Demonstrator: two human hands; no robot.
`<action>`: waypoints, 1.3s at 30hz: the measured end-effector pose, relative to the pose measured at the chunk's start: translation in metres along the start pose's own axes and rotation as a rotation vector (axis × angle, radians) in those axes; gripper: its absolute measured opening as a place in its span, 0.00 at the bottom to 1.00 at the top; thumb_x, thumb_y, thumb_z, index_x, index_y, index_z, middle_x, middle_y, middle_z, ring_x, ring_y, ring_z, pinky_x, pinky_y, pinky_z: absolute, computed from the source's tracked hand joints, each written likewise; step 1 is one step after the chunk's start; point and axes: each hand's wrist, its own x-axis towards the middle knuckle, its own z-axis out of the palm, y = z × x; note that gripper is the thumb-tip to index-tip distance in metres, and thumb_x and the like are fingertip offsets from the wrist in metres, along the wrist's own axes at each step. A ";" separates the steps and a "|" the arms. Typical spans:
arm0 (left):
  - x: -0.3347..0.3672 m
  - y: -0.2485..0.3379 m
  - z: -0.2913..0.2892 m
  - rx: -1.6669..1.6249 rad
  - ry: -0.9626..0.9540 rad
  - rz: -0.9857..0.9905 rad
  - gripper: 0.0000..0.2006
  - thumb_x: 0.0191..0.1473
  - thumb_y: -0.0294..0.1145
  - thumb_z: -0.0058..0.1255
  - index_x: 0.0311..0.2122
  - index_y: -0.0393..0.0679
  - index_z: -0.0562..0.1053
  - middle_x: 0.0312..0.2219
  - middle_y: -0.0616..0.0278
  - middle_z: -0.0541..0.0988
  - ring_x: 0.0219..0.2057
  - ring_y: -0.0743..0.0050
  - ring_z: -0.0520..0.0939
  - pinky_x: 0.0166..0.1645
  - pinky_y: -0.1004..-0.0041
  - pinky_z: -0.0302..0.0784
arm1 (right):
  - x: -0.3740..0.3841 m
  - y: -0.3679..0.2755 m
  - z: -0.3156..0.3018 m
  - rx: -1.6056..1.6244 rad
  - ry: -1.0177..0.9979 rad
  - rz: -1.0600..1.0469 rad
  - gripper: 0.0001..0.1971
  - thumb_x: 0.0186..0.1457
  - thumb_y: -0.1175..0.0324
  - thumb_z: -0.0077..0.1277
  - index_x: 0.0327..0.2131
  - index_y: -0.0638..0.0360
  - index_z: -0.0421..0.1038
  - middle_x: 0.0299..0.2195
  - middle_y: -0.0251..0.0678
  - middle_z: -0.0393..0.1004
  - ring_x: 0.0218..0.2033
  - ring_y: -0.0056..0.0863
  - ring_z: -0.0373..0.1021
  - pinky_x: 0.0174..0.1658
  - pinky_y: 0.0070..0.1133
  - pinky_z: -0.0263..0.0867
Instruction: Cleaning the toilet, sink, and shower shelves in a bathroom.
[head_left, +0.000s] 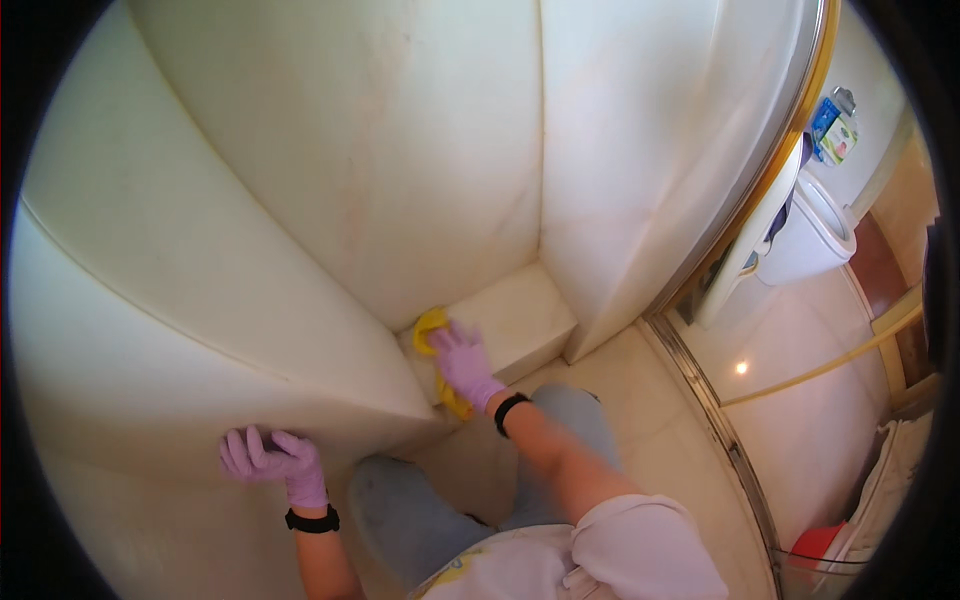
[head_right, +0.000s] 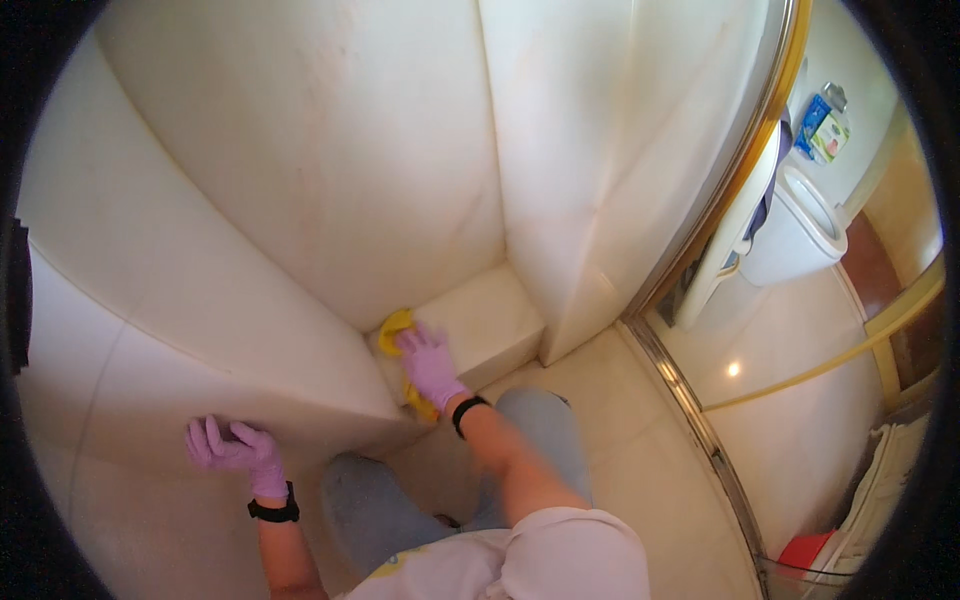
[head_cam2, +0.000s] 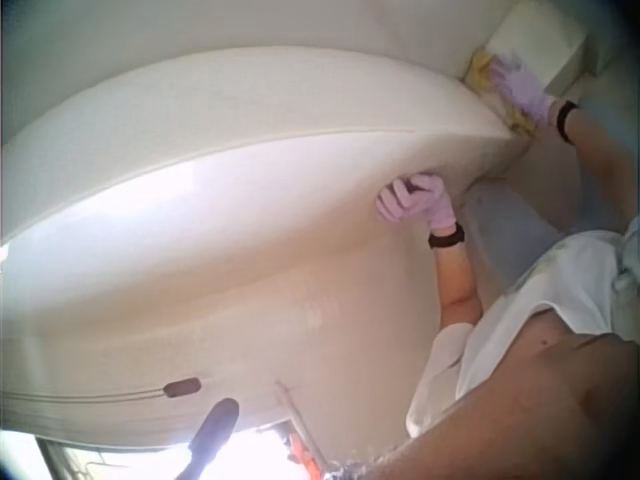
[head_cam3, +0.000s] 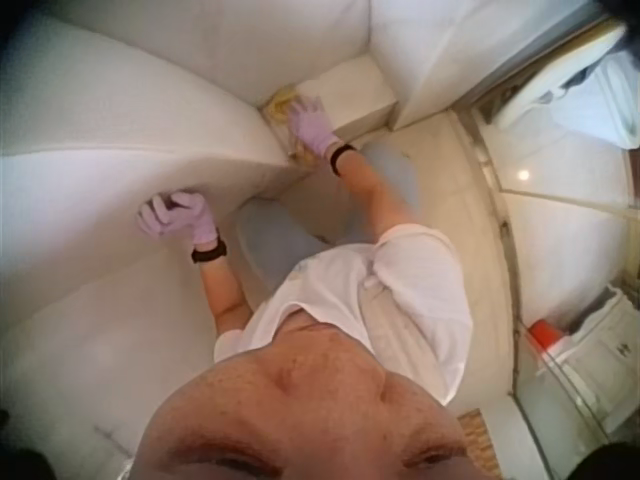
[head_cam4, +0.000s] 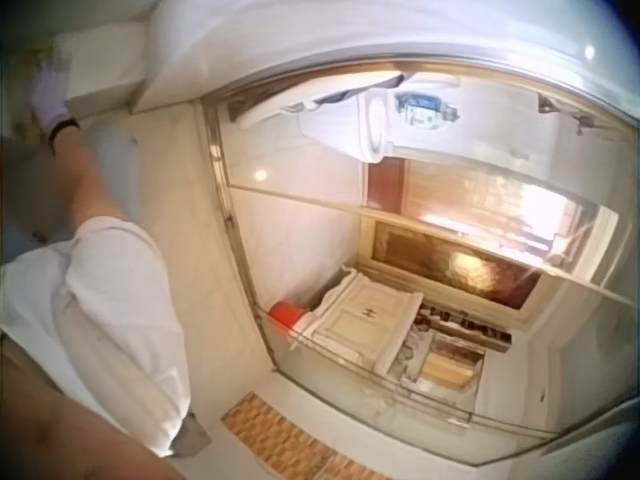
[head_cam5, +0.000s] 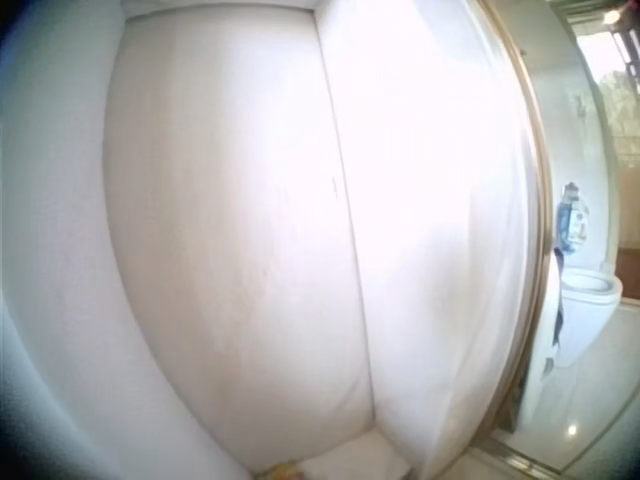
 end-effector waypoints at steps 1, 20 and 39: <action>0.002 0.001 0.000 -0.011 -0.003 -0.004 0.11 0.52 0.34 0.37 0.42 0.45 0.62 0.39 0.54 0.67 0.35 0.50 0.68 0.36 0.55 0.63 | 0.009 0.017 -0.005 -0.061 -0.001 0.095 0.23 0.57 0.59 0.37 0.56 0.47 0.59 0.60 0.32 0.54 0.62 0.36 0.48 0.60 0.48 0.39; -0.013 -0.005 0.007 -0.038 0.038 -0.011 0.16 0.58 0.39 0.36 0.45 0.39 0.64 0.44 0.47 0.69 0.44 0.46 0.70 0.47 0.51 0.62 | -0.097 0.100 -0.291 1.948 0.691 0.279 0.25 0.62 0.49 0.28 0.50 0.59 0.63 0.43 0.37 0.70 0.43 0.33 0.68 0.47 0.31 0.65; -0.009 0.002 0.015 -0.008 0.122 -0.016 0.15 0.56 0.34 0.37 0.46 0.35 0.63 0.46 0.45 0.66 0.44 0.48 0.68 0.48 0.53 0.63 | -0.019 0.225 -0.147 0.959 1.422 0.560 0.27 0.62 0.59 0.29 0.60 0.64 0.44 0.61 0.40 0.45 0.62 0.31 0.41 0.62 0.24 0.36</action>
